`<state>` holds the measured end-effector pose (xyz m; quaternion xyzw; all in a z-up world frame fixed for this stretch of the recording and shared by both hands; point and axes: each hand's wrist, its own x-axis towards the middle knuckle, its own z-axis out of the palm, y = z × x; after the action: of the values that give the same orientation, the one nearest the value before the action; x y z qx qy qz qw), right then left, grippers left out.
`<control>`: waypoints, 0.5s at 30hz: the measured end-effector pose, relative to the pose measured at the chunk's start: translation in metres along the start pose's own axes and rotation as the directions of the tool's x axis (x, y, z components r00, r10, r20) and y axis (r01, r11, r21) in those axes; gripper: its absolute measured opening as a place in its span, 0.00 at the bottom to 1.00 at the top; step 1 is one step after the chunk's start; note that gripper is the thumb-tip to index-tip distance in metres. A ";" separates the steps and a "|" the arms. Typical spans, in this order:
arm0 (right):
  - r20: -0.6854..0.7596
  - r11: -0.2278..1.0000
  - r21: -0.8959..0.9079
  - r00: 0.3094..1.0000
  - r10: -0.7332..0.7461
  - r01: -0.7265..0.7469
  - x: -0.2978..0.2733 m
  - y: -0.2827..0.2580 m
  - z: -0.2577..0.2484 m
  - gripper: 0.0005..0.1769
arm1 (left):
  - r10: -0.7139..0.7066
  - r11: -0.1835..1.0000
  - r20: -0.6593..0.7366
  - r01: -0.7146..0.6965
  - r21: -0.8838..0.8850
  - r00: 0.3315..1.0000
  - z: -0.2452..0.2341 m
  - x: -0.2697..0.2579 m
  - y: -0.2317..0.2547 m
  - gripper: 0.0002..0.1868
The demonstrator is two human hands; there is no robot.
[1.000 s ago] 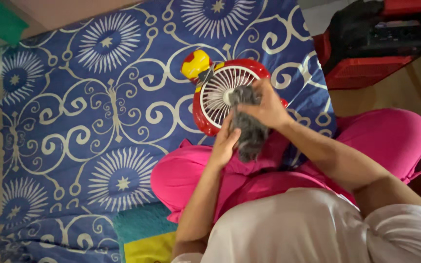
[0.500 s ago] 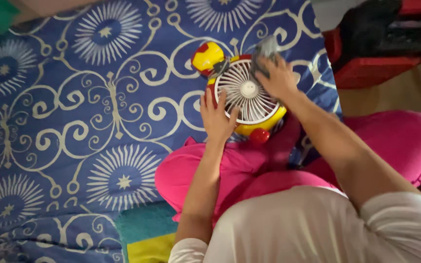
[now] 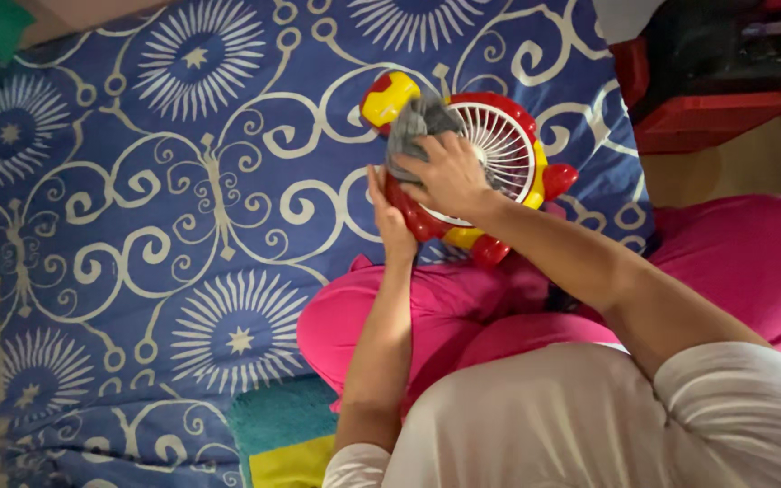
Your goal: The person cleans a small red and yellow desk fan using a grey cloth, wiping the grill, blades, and base while sitting on the floor.
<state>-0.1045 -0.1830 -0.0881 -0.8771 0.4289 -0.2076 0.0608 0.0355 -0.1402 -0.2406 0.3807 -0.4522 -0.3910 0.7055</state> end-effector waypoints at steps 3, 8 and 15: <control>0.055 0.978 -0.063 0.979 -0.194 0.197 -0.012 0.000 0.017 0.22 | 0.050 0.861 0.028 -0.057 0.506 0.998 -0.007 -0.006 -0.016 0.53; 0.197 0.908 0.211 0.894 -0.403 0.363 -0.084 0.019 0.003 0.17 | -0.056 0.785 -0.056 0.078 0.614 0.997 -0.008 0.001 0.000 0.36; 0.686 0.945 -0.074 0.671 0.281 -0.320 -0.084 0.090 -0.100 0.19 | 0.067 0.380 0.026 -0.050 0.924 0.997 0.032 0.010 0.055 0.44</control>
<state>-0.2570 -0.1664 -0.0496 -0.8062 0.5082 0.1341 0.2717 0.0197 -0.1323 -0.1784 0.6955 -0.6007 -0.0456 0.3917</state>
